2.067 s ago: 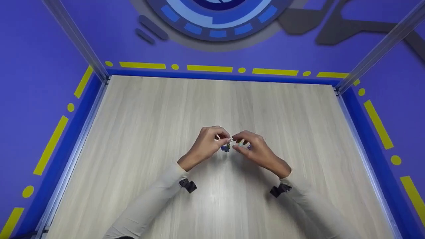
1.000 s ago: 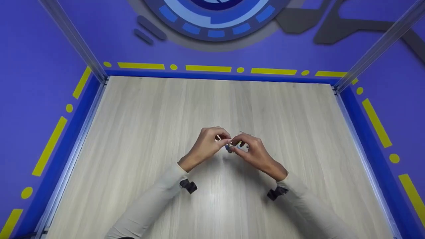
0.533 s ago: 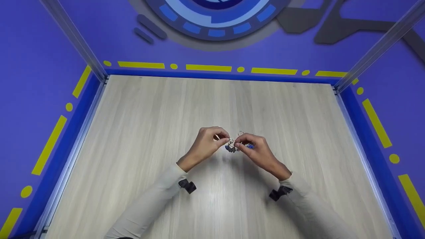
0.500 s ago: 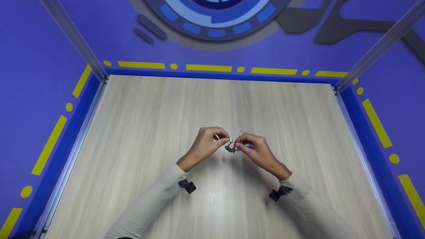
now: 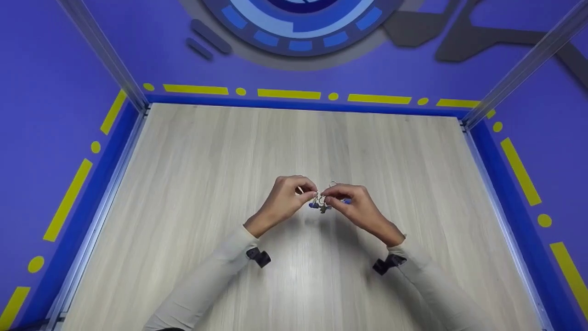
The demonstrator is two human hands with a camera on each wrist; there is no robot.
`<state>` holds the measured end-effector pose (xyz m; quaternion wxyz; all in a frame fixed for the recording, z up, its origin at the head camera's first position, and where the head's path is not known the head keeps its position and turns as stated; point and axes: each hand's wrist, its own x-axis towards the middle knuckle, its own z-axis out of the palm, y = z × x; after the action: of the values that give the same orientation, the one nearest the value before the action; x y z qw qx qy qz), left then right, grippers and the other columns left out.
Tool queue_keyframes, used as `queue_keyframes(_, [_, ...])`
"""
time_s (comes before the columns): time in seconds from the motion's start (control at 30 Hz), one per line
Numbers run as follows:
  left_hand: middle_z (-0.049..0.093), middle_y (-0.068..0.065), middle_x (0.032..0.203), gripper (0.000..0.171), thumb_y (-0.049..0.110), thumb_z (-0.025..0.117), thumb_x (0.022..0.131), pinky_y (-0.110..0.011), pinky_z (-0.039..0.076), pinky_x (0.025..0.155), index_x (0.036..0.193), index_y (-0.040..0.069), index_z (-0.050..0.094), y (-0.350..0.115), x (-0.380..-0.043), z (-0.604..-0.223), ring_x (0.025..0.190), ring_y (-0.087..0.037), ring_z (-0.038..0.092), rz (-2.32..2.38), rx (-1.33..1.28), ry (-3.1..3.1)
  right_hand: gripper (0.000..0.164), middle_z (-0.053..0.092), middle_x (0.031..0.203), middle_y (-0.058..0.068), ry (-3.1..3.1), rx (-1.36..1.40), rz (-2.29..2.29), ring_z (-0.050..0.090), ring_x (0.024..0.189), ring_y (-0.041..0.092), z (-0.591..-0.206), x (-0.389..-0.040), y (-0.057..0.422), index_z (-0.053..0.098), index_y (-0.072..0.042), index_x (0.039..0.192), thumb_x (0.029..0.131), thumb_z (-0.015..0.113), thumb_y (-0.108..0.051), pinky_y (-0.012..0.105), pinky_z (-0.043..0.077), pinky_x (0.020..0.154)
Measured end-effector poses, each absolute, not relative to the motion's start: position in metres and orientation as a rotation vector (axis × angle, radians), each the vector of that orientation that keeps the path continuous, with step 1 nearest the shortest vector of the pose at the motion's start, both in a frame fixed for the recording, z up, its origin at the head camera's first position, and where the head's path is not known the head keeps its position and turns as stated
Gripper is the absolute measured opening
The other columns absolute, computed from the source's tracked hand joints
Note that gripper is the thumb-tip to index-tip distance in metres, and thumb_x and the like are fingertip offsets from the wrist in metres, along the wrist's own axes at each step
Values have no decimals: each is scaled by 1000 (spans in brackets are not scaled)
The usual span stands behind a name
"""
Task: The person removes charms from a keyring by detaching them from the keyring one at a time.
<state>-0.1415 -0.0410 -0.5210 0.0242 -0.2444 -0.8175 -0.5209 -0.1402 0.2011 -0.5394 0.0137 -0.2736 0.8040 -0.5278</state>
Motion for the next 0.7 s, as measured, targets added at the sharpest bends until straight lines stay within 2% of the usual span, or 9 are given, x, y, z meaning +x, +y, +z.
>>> queue_keyframes(0.17, [80, -1, 91, 7, 3, 81, 98, -32, 61, 80, 94, 8, 83, -42, -141, -520, 84, -11, 72, -1612, -757, -2535, 7, 80, 101, 4, 2476, -813, -1613, 72, 90, 15, -536, -143, 203, 83, -6, 106, 103, 78, -5, 24, 58, 82])
queue_keyframes(0.4, [80, -1, 90, 6, 3, 80, 98, -35, 62, 80, 95, 8, 83, -42, -142, -521, 84, -13, 73, -1644, -771, -2529, 15, 81, 107, 7, 2428, -855, -1560, 72, 91, 16, -534, -145, 205, 84, -8, 113, 103, 75, -1, 26, 59, 82])
queue_keyframes(0.7, [79, 1, 90, 6, 3, 81, 98, -33, 60, 80, 95, 7, 83, -43, -141, -522, 83, -13, 72, -1637, -809, -2538, 6, 79, 97, 0, 2481, -823, -1542, 71, 86, 15, -533, -147, 206, 84, -10, 103, 102, 79, -7, 26, 58, 78])
